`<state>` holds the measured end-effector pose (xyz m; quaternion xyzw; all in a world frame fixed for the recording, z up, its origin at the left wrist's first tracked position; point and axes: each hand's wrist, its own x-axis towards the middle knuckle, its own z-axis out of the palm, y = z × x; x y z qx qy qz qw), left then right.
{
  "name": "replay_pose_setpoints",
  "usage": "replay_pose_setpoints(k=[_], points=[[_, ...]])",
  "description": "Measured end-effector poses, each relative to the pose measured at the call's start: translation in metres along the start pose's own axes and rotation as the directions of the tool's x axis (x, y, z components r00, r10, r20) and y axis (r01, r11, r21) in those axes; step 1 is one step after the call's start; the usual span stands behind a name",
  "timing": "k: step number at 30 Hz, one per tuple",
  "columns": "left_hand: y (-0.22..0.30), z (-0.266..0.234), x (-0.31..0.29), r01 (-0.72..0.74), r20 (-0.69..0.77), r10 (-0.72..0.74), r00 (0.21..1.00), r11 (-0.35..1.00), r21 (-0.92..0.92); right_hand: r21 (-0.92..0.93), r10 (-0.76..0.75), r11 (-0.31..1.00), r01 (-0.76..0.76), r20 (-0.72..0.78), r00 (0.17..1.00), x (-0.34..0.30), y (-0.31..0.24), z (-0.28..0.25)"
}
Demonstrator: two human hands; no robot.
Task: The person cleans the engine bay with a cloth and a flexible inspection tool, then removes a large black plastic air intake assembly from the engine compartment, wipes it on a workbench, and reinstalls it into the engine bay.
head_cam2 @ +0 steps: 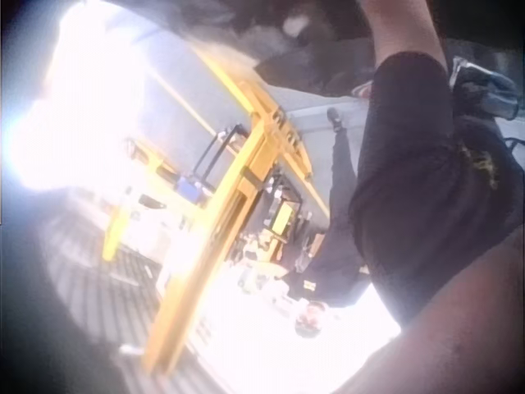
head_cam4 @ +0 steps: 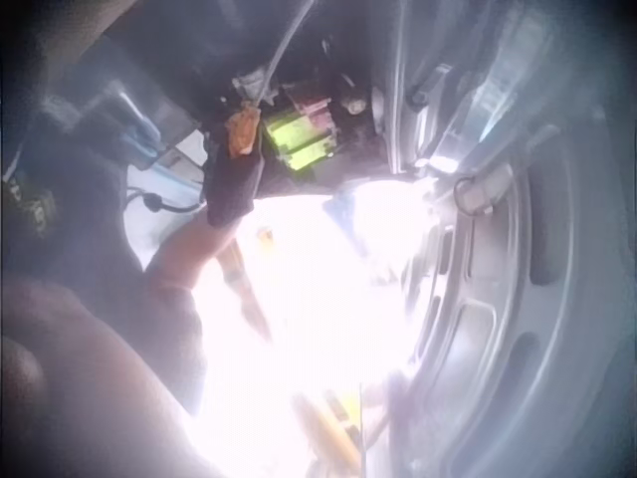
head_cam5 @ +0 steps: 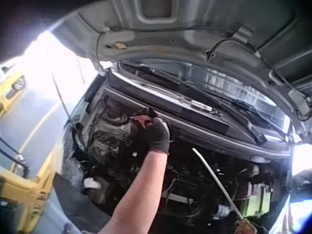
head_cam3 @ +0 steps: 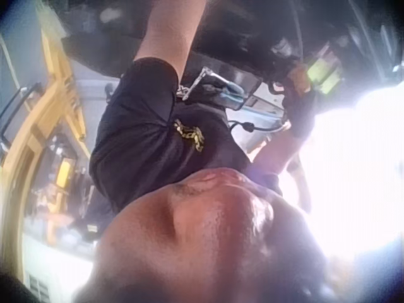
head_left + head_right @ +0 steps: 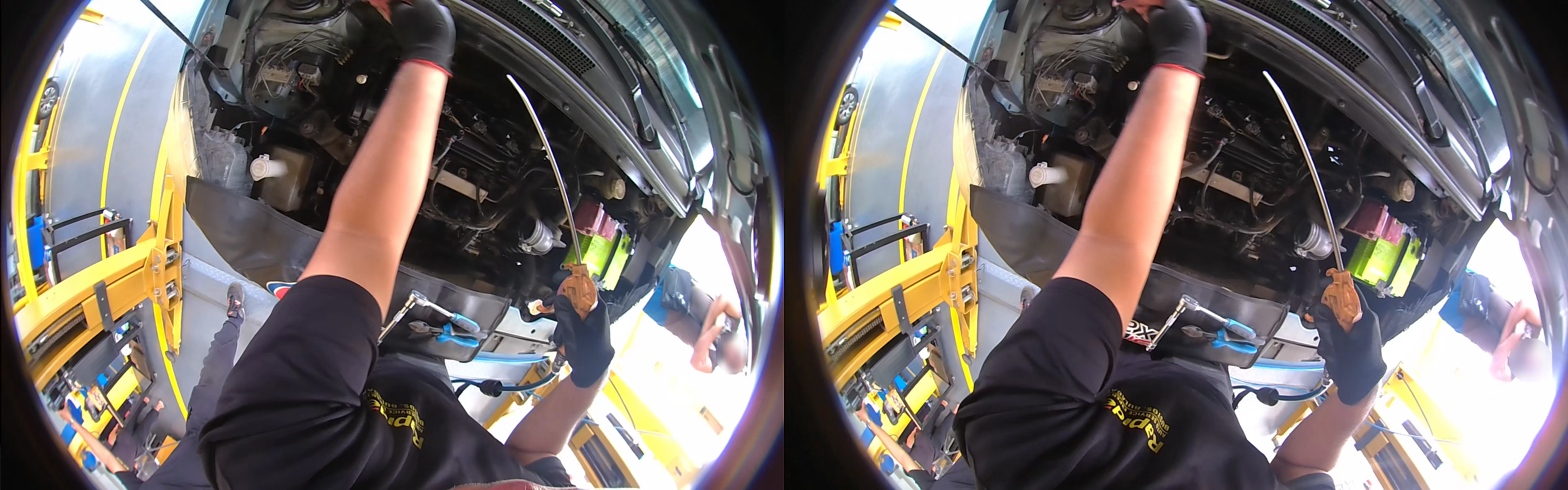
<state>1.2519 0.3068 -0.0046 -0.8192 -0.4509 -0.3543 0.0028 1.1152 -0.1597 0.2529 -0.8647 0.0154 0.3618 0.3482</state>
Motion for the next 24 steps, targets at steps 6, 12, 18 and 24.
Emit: replay_pose_setpoints(k=[6,12,18,24], points=[[0.116,-0.104,-0.042,0.619,0.689,-0.050,0.723,-0.398,-0.678,0.050,-0.004,0.999,0.009,-0.100,0.995,-0.005,0.014,-0.025],[0.118,-0.002,-0.025,0.204,0.335,-0.636,0.695,-0.273,-0.940,0.042,-0.058,0.997,0.061,-0.063,0.996,-0.002,0.007,-0.027],[0.158,-0.021,-0.036,0.286,0.072,-0.735,0.674,0.170,-0.943,0.053,-0.193,0.979,0.196,-0.058,0.979,0.007,-0.011,-0.024],[-0.057,0.075,0.114,0.380,-0.613,-0.470,0.635,0.881,-0.282,-0.117,-0.282,0.952,0.283,0.019,0.959,0.027,-0.037,0.028]])
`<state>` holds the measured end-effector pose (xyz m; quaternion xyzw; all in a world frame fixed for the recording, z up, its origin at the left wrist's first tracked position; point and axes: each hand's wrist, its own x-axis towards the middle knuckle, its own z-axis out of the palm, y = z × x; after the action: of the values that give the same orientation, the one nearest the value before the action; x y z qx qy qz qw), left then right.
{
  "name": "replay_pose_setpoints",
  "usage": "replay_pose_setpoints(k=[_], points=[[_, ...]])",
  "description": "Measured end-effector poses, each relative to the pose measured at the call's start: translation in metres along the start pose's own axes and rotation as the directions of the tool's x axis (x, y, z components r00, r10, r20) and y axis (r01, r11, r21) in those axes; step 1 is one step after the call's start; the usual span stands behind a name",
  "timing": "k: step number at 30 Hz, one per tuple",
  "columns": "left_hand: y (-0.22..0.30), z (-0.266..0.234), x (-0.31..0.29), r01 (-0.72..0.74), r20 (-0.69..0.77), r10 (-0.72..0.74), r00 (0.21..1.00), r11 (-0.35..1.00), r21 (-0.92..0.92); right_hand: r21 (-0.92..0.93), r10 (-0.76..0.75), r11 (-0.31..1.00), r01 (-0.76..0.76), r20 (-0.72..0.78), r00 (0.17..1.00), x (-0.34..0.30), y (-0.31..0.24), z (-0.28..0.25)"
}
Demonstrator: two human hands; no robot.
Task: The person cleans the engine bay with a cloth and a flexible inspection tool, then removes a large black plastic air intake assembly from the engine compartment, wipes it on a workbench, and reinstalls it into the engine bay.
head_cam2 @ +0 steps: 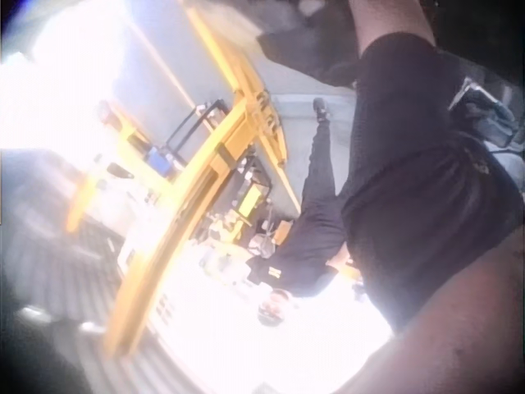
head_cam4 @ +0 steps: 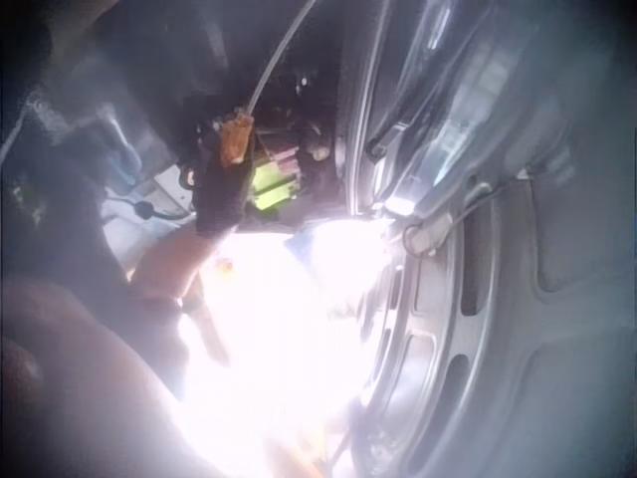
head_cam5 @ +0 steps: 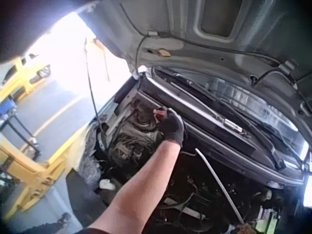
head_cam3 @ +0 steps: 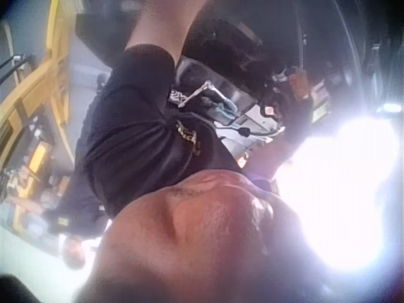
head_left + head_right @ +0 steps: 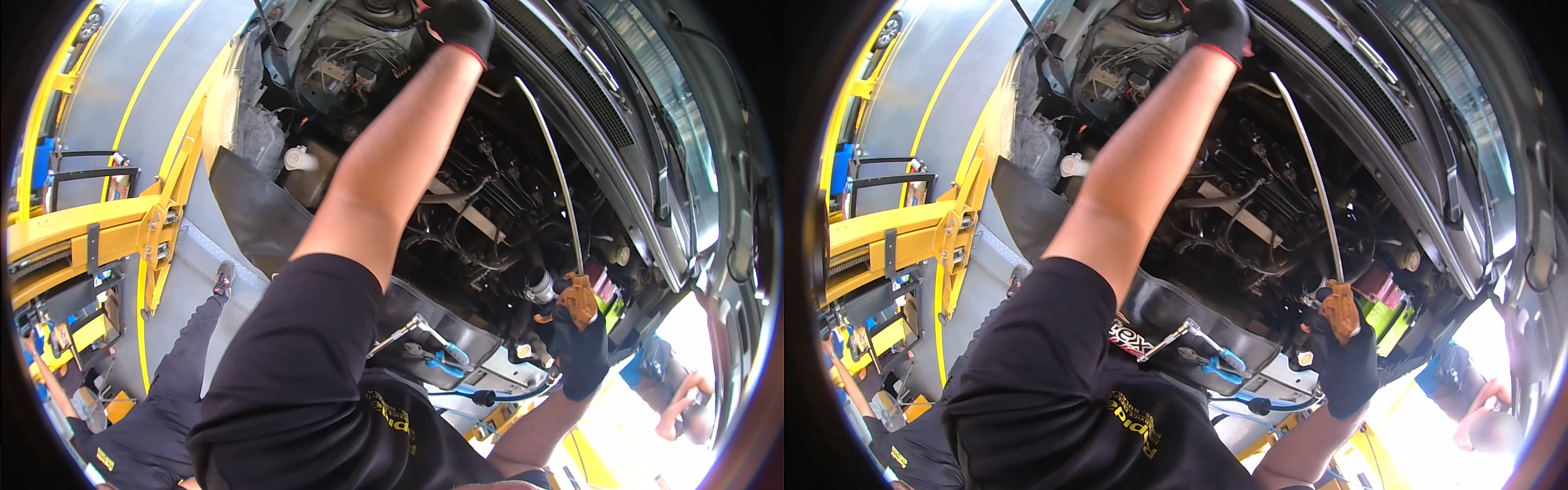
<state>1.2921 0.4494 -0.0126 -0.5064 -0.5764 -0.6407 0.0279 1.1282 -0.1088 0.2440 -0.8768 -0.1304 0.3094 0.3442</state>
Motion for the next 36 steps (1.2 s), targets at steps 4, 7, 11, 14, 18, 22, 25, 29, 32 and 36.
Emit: replay_pose_setpoints(k=[4,7,11,14,18,22,25,29,32,36], points=[[-0.038,0.040,0.048,0.218,0.478,-0.074,0.875,0.943,-0.253,-0.053,-0.081,0.994,0.091,0.161,0.984,0.025,-0.022,0.032],[-0.073,0.042,0.085,0.392,0.588,-0.125,0.799,0.850,-0.353,-0.197,-0.249,0.943,0.267,0.114,0.962,0.036,-0.028,0.045],[-0.070,0.021,0.071,0.483,0.671,-0.113,0.733,0.782,-0.395,-0.332,-0.377,0.878,0.346,-0.034,0.926,0.050,-0.019,0.052],[-0.074,-0.007,0.038,0.429,0.649,-0.086,0.756,0.814,-0.391,-0.201,0.013,0.980,0.001,0.069,0.998,0.059,-0.074,0.056],[-0.097,0.014,0.100,0.775,0.878,-0.045,0.477,0.493,-0.396,-0.261,0.064,0.964,-0.054,0.029,0.998,0.049,-0.077,0.066],[-0.047,-0.032,0.086,0.829,0.885,-0.029,0.464,0.367,-0.423,-0.241,0.063,0.968,-0.072,-0.046,0.997,0.039,-0.057,0.061],[-0.027,-0.069,0.038,0.673,0.784,-0.089,0.615,0.577,-0.462,-0.229,0.021,0.973,-0.034,-0.060,0.998,0.040,-0.058,0.056],[-0.008,-0.076,0.025,0.637,0.746,-0.114,0.656,0.612,-0.468,-0.095,-0.033,0.995,0.027,-0.066,0.997,0.038,-0.047,0.052],[-0.029,-0.034,0.060,0.652,0.732,-0.142,0.666,0.588,-0.479,-0.150,0.015,0.988,-0.022,-0.048,0.999,0.032,-0.064,0.057],[-0.077,0.041,0.125,0.692,0.688,-0.243,0.684,0.516,-0.505,-0.053,0.081,0.995,-0.081,-0.001,0.997,0.027,-0.059,0.053]])
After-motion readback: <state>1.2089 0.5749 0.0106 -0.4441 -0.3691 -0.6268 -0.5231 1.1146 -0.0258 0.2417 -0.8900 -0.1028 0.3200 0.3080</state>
